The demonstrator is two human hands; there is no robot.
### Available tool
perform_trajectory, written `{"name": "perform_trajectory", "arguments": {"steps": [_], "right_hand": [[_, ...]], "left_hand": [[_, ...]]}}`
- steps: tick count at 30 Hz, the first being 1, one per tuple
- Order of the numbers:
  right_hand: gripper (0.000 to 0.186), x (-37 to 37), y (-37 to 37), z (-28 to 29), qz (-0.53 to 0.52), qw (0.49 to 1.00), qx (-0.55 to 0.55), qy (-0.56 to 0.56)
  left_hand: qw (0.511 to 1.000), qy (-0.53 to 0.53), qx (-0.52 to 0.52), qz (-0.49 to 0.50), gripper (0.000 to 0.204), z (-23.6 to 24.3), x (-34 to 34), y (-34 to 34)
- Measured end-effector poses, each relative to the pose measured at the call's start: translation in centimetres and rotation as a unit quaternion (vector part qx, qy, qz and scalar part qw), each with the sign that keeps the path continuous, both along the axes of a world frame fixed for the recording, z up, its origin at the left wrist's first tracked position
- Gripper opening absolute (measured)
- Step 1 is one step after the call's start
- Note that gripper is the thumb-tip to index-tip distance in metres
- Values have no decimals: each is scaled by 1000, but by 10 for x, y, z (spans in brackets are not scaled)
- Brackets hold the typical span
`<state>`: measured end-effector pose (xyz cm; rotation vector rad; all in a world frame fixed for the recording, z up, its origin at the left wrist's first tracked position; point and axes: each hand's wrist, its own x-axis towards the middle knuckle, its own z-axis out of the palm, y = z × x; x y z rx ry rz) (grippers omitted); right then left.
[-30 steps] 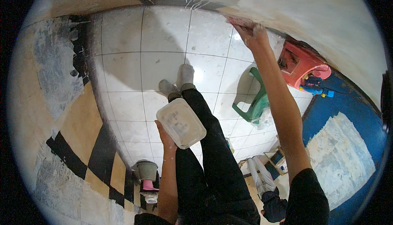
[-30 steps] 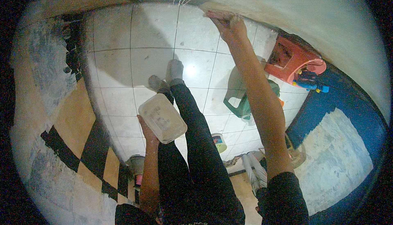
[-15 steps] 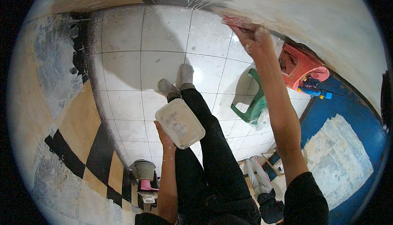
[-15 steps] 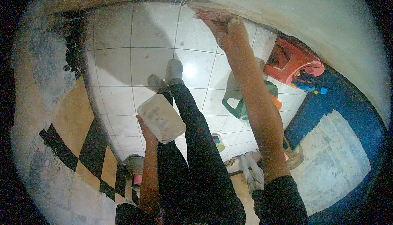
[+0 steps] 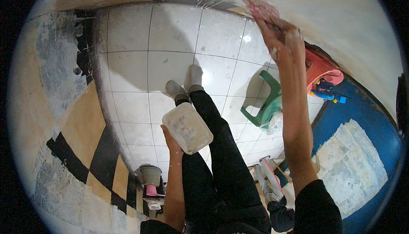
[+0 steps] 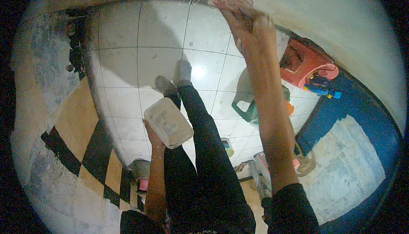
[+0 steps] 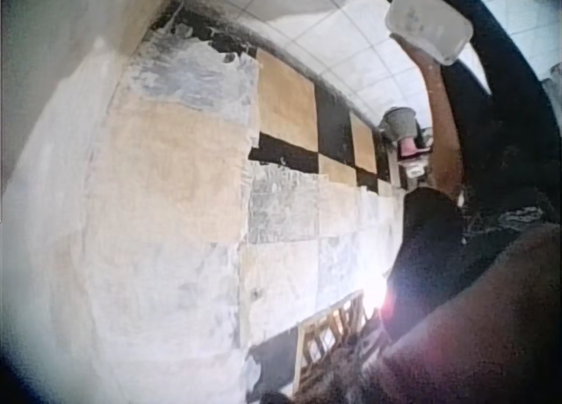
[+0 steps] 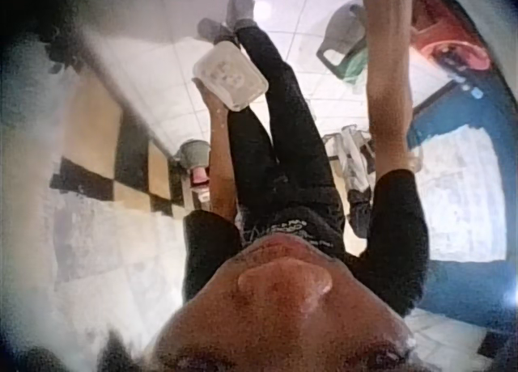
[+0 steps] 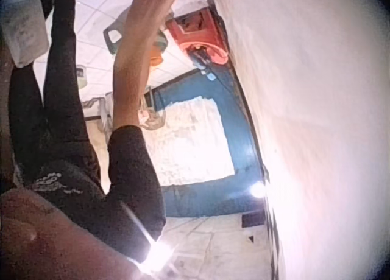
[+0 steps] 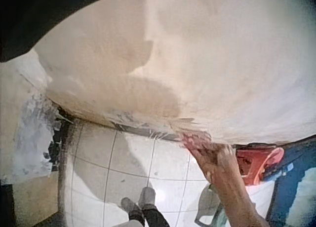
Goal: The person applies plaster to a wall using a putty knife and then scrapes the excess plaster back into a container.
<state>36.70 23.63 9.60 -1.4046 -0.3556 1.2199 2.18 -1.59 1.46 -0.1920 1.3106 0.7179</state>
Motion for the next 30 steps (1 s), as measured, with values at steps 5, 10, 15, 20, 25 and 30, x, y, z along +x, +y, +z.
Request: {"name": "perform_trajectory", "arguments": {"steps": [5,10,15,20,25,30], "right_hand": [[48,25,-48,-59,-97,972,4,214],[43,73,-36,-175,-50,991,-14,120],[42,119,-1,-201,-60,998,17,29],[37,74,6,-113,-215,947,26,239],[34,59,-45,-29,-283,939,22,193],[32,70,-58,-70,-191,955,-58,217]], "left_hand": [[1000,-18,-7,19,79,1,3,7],[1000,7,-9,16,77,5,1,16],[1000,10,-15,-9,77,-9,-2,12],[1000,18,-9,-12,78,-7,-17,1],[999,8,-30,-24,80,-4,-8,6],[1000,-2,-24,-20,79,-2,3,11]]}}
